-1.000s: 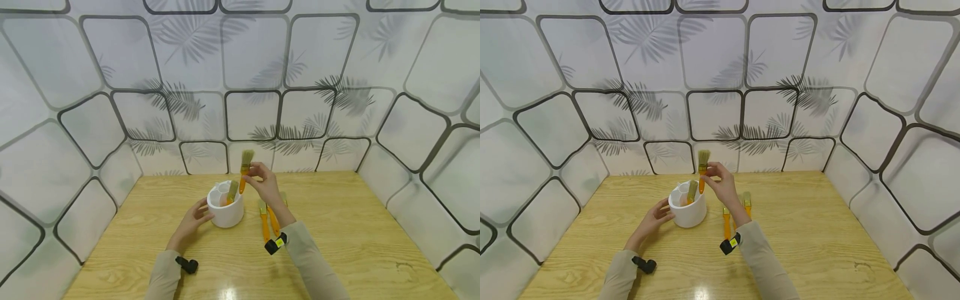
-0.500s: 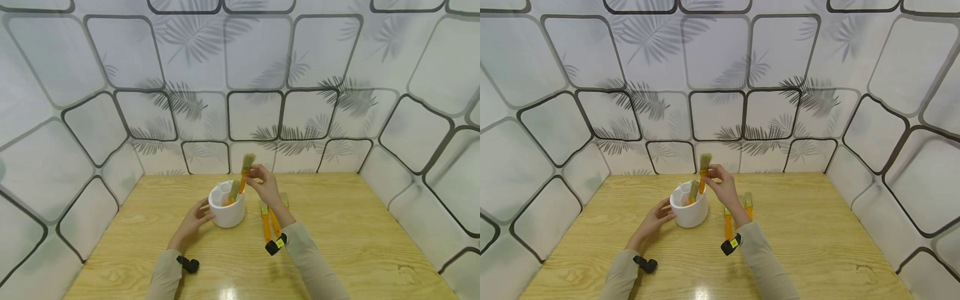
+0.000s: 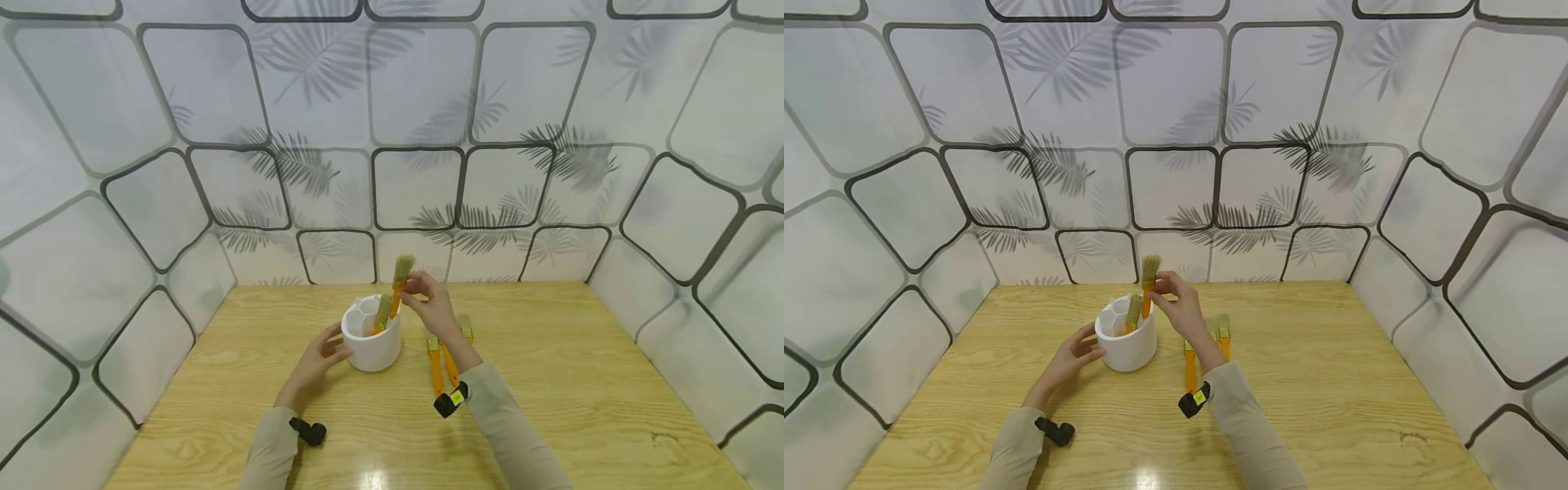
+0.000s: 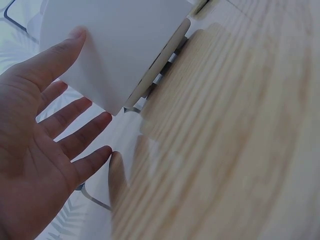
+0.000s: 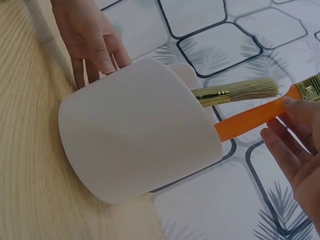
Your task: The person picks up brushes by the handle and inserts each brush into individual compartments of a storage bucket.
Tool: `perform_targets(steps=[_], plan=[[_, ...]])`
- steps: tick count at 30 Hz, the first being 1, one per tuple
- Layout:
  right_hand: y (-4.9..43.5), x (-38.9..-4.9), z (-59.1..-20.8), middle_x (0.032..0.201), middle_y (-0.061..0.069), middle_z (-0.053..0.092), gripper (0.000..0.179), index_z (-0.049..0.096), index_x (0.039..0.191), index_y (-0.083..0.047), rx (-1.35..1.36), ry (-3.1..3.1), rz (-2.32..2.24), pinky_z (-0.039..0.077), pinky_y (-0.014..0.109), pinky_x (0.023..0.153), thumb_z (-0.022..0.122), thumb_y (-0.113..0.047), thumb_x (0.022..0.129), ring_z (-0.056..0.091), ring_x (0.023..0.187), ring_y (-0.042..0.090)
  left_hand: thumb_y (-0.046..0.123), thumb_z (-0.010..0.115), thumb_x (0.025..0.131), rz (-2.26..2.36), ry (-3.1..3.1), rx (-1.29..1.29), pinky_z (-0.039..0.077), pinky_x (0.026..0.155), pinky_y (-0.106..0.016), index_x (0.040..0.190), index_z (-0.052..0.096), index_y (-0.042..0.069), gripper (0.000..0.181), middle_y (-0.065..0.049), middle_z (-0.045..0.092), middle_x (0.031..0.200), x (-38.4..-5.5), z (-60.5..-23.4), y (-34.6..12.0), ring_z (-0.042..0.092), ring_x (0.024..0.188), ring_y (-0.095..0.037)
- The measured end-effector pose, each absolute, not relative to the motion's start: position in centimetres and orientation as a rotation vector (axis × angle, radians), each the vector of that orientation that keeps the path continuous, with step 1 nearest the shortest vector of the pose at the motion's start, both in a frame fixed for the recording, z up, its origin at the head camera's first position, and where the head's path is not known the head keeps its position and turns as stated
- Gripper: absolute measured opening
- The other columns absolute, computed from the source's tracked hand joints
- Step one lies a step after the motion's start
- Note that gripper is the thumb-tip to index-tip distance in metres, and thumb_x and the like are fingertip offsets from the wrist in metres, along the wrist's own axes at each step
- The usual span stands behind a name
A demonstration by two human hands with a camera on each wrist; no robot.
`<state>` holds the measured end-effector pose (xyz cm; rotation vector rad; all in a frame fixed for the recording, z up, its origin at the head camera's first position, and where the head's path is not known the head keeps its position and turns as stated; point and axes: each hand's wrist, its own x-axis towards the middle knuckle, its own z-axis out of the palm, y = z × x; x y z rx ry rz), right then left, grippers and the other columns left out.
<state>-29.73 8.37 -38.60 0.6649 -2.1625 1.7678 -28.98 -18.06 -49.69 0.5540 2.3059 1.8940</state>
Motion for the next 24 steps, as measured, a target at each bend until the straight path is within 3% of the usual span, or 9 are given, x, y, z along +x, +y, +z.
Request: perform_targets(steps=[14, 24], plan=[[8.4, -29.4, -38.9, 0.1, 0.021, 0.064, 0.021, 0.059, 0.106, 0.001, 0.682, -2.254, 1.686, 0.058, 0.035, 0.076, 0.064, -0.003, 0.086, 0.062, 0.096, 0.033, 0.01, 0.065, 0.087, 1.896, 2.288, 0.511, 0.041, 0.102, -0.048, 0.144, 0.031, 0.007, 0.066, -0.016, 0.031, 0.148, -28.8, -49.5, -18.0, 0.039, 0.128, -0.041], [9.2, -29.4, -39.8, 0.121, 0.025, 0.056, 0.048, 0.049, 0.13, 0.0, 0.871, -2.218, 1.699, 0.049, 0.054, 0.089, 0.064, 0.002, 0.085, 0.056, 0.107, 0.039, 0.02, 0.067, 0.086, 1.893, 2.345, 0.544, 0.042, 0.101, -0.046, 0.143, 0.035, 0.015, 0.066, -0.011, 0.034, 0.147, -30.0, -51.6, -18.4, 0.042, 0.127, -0.037]])
